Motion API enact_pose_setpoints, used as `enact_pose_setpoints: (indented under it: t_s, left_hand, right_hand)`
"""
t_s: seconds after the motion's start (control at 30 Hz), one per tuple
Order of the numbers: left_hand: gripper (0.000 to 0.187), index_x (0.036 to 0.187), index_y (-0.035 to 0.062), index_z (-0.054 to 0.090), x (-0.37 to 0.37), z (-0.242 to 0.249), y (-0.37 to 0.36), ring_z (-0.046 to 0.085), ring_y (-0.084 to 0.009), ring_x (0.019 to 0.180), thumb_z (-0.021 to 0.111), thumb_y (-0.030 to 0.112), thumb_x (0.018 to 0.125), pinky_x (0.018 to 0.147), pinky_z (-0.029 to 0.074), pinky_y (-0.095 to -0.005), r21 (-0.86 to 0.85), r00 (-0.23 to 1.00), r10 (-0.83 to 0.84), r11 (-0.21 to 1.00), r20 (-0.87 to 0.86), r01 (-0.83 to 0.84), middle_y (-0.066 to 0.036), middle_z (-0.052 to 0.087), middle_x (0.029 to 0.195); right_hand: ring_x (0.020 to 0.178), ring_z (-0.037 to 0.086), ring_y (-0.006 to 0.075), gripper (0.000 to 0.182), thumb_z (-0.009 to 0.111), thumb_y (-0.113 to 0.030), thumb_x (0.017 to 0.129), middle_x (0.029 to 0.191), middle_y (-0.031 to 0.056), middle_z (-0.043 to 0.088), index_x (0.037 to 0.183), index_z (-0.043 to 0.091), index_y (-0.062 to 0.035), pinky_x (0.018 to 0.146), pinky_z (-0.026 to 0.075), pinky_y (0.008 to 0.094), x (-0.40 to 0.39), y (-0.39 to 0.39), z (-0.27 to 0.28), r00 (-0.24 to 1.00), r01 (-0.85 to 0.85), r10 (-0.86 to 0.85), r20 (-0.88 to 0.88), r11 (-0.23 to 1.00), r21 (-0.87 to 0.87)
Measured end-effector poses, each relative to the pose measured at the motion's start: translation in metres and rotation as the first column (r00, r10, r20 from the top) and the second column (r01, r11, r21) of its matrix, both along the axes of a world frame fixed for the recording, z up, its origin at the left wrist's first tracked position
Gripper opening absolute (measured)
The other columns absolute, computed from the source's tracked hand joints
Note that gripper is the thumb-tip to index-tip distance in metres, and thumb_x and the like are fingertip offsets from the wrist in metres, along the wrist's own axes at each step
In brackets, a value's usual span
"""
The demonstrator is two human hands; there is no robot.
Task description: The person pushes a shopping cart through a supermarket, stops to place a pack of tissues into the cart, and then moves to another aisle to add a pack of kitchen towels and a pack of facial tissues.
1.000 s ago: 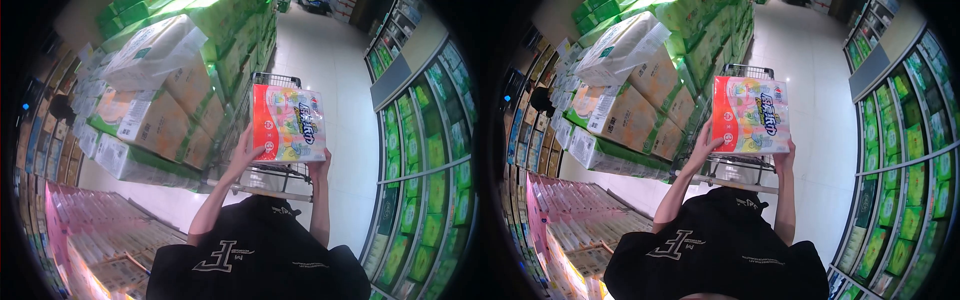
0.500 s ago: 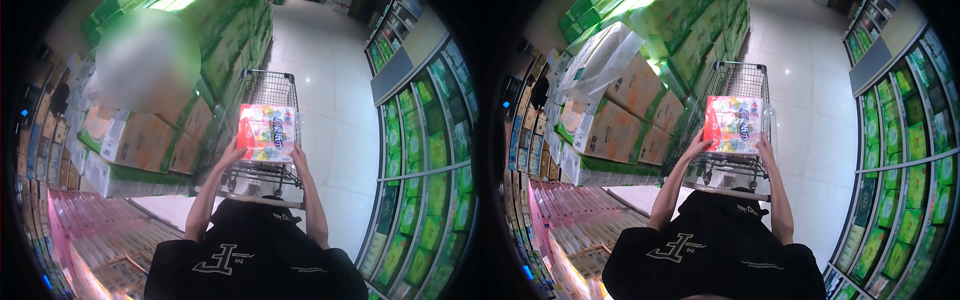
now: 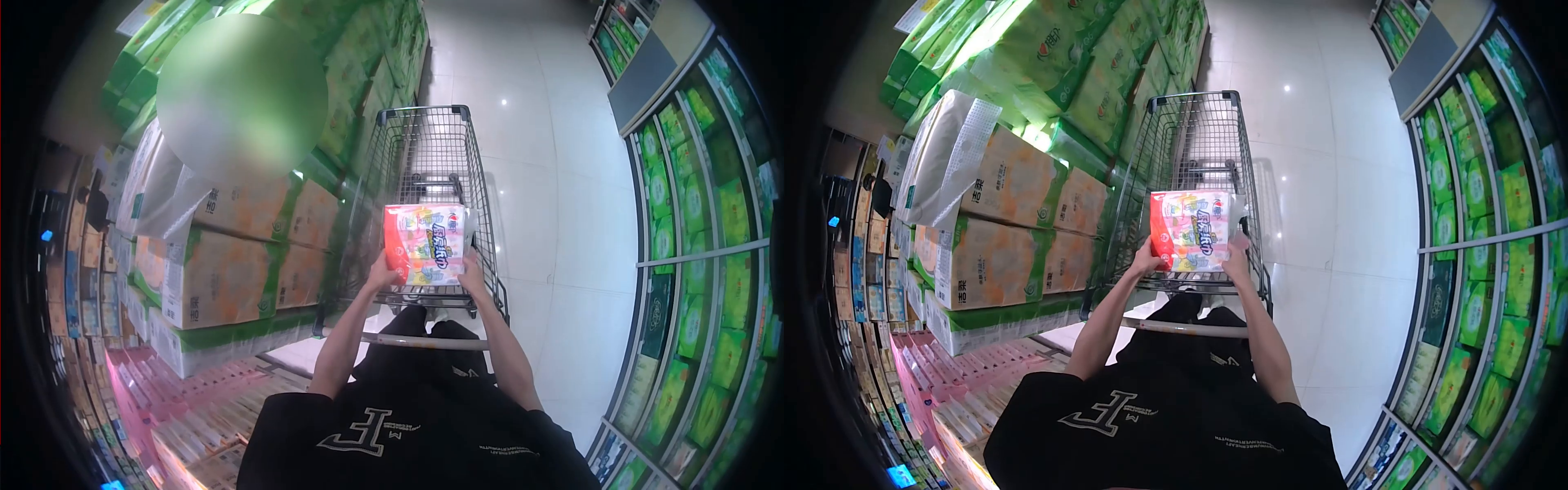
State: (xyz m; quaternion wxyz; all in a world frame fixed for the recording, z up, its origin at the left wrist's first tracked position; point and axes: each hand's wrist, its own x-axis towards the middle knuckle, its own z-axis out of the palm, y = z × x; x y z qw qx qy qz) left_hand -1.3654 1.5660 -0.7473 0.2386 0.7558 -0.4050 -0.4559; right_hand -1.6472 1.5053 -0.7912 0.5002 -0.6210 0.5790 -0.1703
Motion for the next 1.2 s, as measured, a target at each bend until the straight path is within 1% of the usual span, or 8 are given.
enact_pose_setpoints:
  t_s: [0.07, 0.27, 0.33, 0.57, 0.67, 0.9, 0.97, 1.2]
  left_hand:
    - [0.079, 0.142, 0.0105, 0.042, 0.001, -0.017, -0.003, 0.065, -0.0254, 0.108, 0.074, 0.012, 0.07, 0.093, 0.053, -0.0375, -0.014, 0.96, 0.087, 0.995, -0.266, -0.094, -0.015, 0.064, 0.122]
    - [0.083, 0.146, 0.0029, 0.029, 0.006, -0.025, -0.024, 0.06, -0.0242, 0.112, 0.069, 0.005, 0.073, 0.096, 0.051, -0.0385, 0.097, 0.971, -0.05, 0.992, -0.234, 0.075, -0.016, 0.059, 0.125]
    - [0.085, 0.146, 0.0001, 0.025, 0.002, -0.033, -0.027, 0.058, -0.0238, 0.115, 0.068, 0.004, 0.073, 0.1, 0.047, -0.038, 0.079, 0.927, -0.041, 0.994, -0.372, 0.075, -0.016, 0.056, 0.128]
    - [0.089, 0.147, 0.0022, 0.021, -0.007, -0.141, -0.019, 0.051, -0.0268, 0.121, 0.069, 0.007, 0.072, 0.105, 0.04, -0.0382, -0.097, 0.938, -0.106, 0.992, -0.329, 0.078, -0.017, 0.049, 0.133]
    - [0.091, 0.148, 0.0024, 0.021, -0.014, -0.076, -0.032, 0.051, -0.0276, 0.121, 0.071, 0.011, 0.072, 0.105, 0.04, -0.0367, 0.067, 0.966, -0.146, 0.984, -0.215, 0.164, -0.018, 0.049, 0.132]
    - [0.082, 0.146, 0.0031, 0.03, -0.013, -0.09, -0.029, 0.057, -0.031, 0.116, 0.07, 0.019, 0.075, 0.1, 0.045, -0.0394, 0.046, 0.957, -0.082, 0.994, -0.28, 0.099, -0.02, 0.058, 0.125]
    - [0.072, 0.143, 0.0037, 0.038, -0.003, -0.118, -0.031, 0.061, -0.0361, 0.112, 0.067, 0.027, 0.081, 0.096, 0.048, -0.0431, 0.076, 0.928, -0.368, 0.925, -0.06, 0.372, -0.023, 0.062, 0.12]
    - [0.062, 0.144, 0.0062, 0.042, 0.022, 0.029, 0.009, 0.057, -0.0416, 0.115, 0.056, 0.04, 0.094, 0.098, 0.046, -0.0456, -0.12, 0.874, -0.428, 0.879, 0.23, 0.462, -0.025, 0.058, 0.127]
  right_hand:
    - [0.114, 0.061, 0.0349, 0.049, 0.069, -0.006, 0.07, 0.123, 0.019, 0.064, 0.119, 0.067, -0.0103, 0.096, 0.048, 0.0399, 0.001, 0.0, 0.001, 0.998, 0.0, -0.002, -0.06, 0.999, -0.037]
    - [0.119, 0.056, 0.0374, 0.044, 0.071, -0.008, 0.071, 0.126, 0.0215, 0.06, 0.114, 0.069, -0.0117, 0.098, 0.047, 0.0445, 0.003, -0.015, -0.014, 0.975, -0.027, 0.031, -0.22, 0.999, 0.019]
    - [0.115, 0.057, 0.0392, 0.049, 0.071, -0.008, 0.071, 0.122, 0.0227, 0.061, 0.12, 0.065, -0.0084, 0.096, 0.047, 0.0448, -0.003, -0.011, -0.065, 0.971, -0.044, -0.029, -0.238, 0.954, -0.295]
    - [0.11, 0.059, 0.0418, 0.078, 0.068, -0.012, 0.075, 0.117, 0.0273, 0.06, 0.145, 0.035, -0.0013, 0.094, 0.048, 0.0465, -0.008, -0.003, -0.035, 0.954, -0.042, 0.045, -0.298, 0.999, 0.016]
    - [0.109, 0.059, 0.0439, 0.081, 0.069, -0.015, 0.077, 0.116, 0.0293, 0.059, 0.147, 0.029, -0.0017, 0.094, 0.048, 0.0475, -0.009, -0.008, -0.037, 0.926, -0.059, 0.088, -0.366, 0.994, 0.09]
    - [0.116, 0.053, 0.0441, 0.078, 0.072, -0.026, 0.078, 0.125, 0.0299, 0.055, 0.142, 0.035, -0.0005, 0.1, 0.044, 0.0483, -0.024, -0.01, -0.031, 0.946, -0.175, 0.175, -0.274, 0.984, 0.023]
    - [0.117, 0.055, 0.0399, 0.074, 0.072, -0.032, 0.081, 0.129, 0.0273, 0.055, 0.141, 0.041, -0.0004, 0.101, 0.044, 0.0479, -0.029, -0.012, -0.023, 0.944, -0.208, 0.188, -0.272, 0.977, -0.046]
    - [0.105, 0.065, 0.0346, 0.068, 0.065, -0.049, 0.085, 0.114, 0.0221, 0.067, 0.134, 0.055, -0.003, 0.091, 0.051, 0.0398, -0.042, -0.015, -0.003, 0.955, -0.219, 0.246, -0.165, 0.961, 0.169]
